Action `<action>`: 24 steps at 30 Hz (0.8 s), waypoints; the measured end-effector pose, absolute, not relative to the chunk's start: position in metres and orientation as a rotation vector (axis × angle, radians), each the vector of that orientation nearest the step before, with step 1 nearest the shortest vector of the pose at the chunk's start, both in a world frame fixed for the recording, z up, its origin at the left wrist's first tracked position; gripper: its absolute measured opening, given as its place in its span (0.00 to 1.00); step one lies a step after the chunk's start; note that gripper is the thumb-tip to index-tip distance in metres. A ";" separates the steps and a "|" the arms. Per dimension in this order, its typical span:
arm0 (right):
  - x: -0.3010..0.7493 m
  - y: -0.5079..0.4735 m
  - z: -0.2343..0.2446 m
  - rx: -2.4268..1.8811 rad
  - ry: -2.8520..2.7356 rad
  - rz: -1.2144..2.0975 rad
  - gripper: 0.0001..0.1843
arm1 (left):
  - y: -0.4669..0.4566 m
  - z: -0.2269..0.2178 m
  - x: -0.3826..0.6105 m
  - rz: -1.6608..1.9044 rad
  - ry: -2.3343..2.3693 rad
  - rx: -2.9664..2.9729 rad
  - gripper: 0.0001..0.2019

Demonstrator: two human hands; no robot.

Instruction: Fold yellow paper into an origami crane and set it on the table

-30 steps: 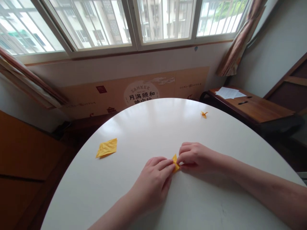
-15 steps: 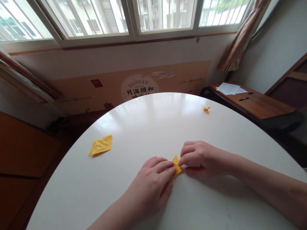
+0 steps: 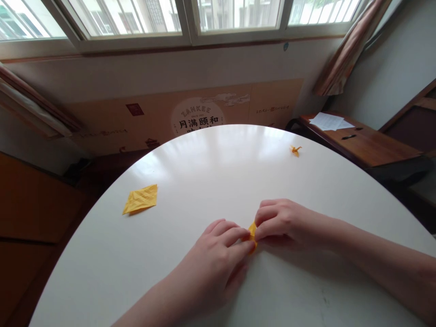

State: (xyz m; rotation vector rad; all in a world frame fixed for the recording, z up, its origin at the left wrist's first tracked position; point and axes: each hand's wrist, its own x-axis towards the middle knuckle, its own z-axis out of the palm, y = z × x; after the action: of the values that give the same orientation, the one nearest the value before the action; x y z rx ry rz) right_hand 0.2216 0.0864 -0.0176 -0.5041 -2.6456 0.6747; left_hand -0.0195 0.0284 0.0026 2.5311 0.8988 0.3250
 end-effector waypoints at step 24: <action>0.217 0.078 -0.018 -0.706 -2.640 0.804 0.02 | 0.022 0.019 -0.017 0.099 0.851 2.521 0.13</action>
State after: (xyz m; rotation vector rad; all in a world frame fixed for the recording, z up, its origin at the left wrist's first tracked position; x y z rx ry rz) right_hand 0.2174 0.0784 -0.0183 -0.7061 -2.6403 0.8035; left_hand -0.0170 0.0216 0.0188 2.5214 0.8511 0.0989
